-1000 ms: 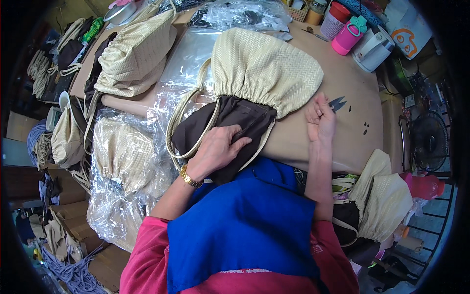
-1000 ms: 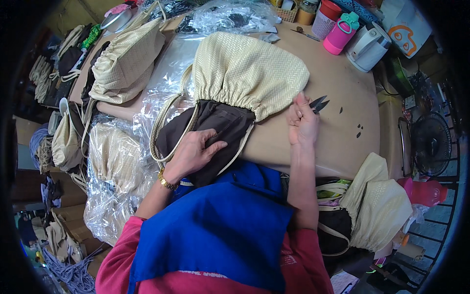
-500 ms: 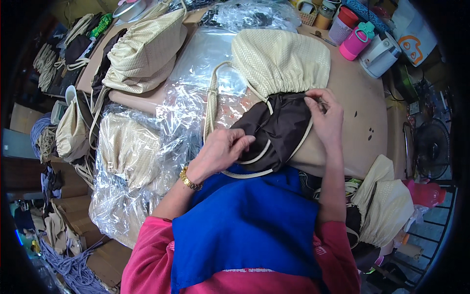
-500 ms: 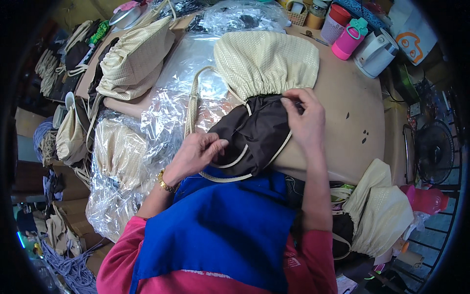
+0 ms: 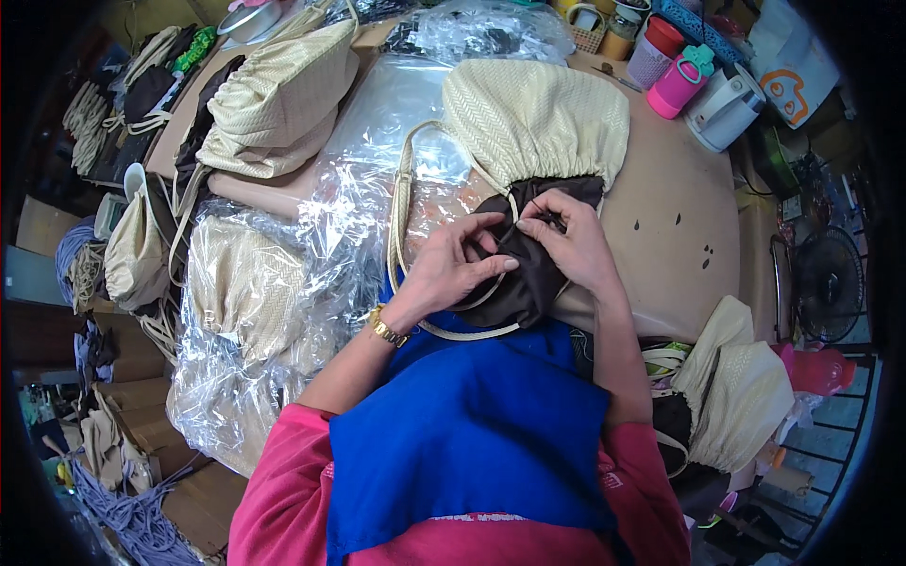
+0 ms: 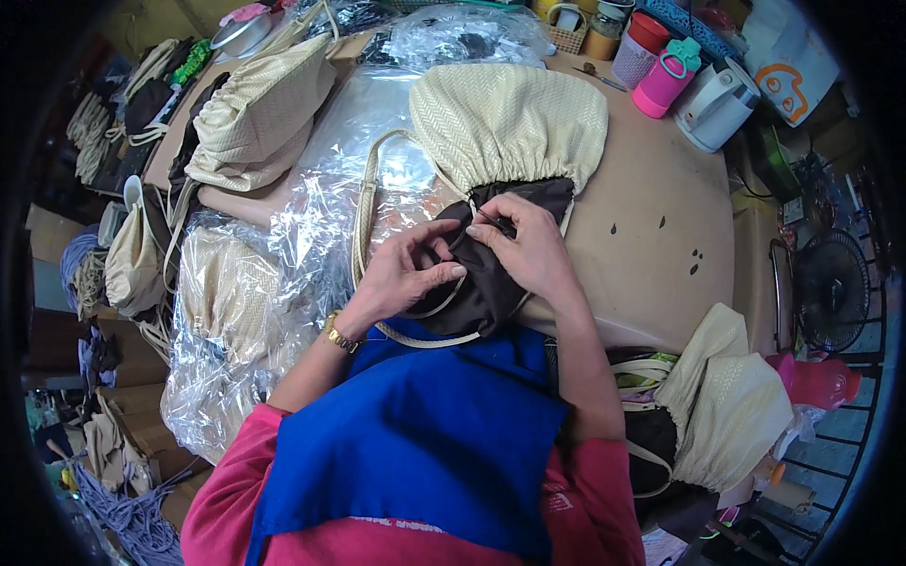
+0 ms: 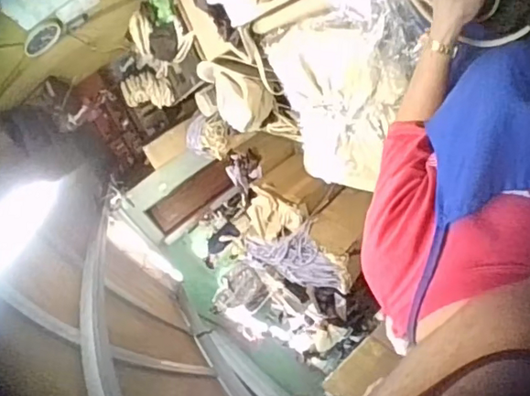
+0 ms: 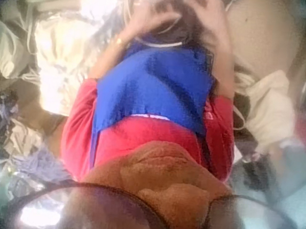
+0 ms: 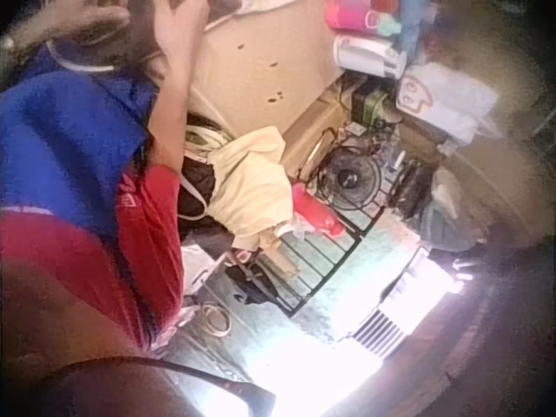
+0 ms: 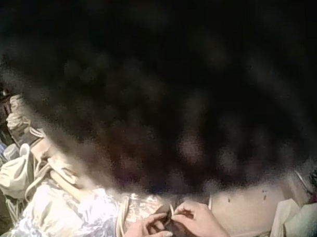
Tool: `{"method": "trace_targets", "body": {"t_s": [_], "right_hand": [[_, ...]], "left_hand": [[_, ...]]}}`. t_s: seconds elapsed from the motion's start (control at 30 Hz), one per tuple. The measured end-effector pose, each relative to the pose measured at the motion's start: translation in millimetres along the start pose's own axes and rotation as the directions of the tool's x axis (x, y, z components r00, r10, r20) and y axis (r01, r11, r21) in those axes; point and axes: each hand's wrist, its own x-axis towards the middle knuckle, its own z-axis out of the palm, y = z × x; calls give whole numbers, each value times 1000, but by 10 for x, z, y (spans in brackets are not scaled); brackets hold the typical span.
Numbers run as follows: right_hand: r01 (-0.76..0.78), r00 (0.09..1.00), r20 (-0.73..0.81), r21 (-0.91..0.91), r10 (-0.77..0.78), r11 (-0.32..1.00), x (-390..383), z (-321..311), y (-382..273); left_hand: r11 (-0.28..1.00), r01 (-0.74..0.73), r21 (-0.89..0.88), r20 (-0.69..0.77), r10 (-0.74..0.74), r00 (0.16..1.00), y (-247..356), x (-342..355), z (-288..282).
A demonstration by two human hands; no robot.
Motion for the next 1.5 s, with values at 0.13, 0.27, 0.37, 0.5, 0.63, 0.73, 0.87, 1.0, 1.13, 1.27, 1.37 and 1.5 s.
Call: {"method": "trace_targets", "body": {"t_s": [0.13,0.27,0.37,0.5,0.63,0.73,0.87,1.0,1.13,1.27,1.37,1.5], "right_hand": [[-30,999,-43,63,33,998,-89,76,-72],[55,987,-152,75,-44,996,-138,165,-58],[-7,985,-171,91,23,996,-171,160,-118],[63,978,-198,-18,-65,998,-202,109,-183],[77,951,-271,-269,-152,960,-322,25,-539],[198,932,-161,-524,-324,829,-419,-47,-632],[247,874,-150,-682,-463,688,-513,35,-746],[281,808,-151,-751,-570,598,-537,116,-723],[283,771,-156,-785,-617,551,-505,183,-718],[272,800,-155,-767,-580,580,-530,180,-708],[275,870,-290,-384,-398,881,-483,117,-596],[-13,994,-114,-131,-2,991,-531,-176,-341]], "left_hand": [[953,-41,-300,-95,13,995,-66,39,158],[894,25,-447,-131,-93,987,-144,39,195],[725,78,-684,-71,-173,982,-138,-5,179],[500,88,-862,-17,-201,980,-89,-60,179],[419,39,-907,11,-70,997,-40,-164,97],[427,43,-903,30,-37,999,56,-215,100],[487,67,-871,22,-97,995,52,-234,114],[483,47,-874,5,-88,996,23,-233,141],[516,24,-856,24,-6,1000,-14,-240,140],[582,-4,-813,8,17,1000,13,-250,165],[590,29,-807,31,-6,1000,97,-300,162],[920,-197,-340,10,212,977,12,-322,206]]}}
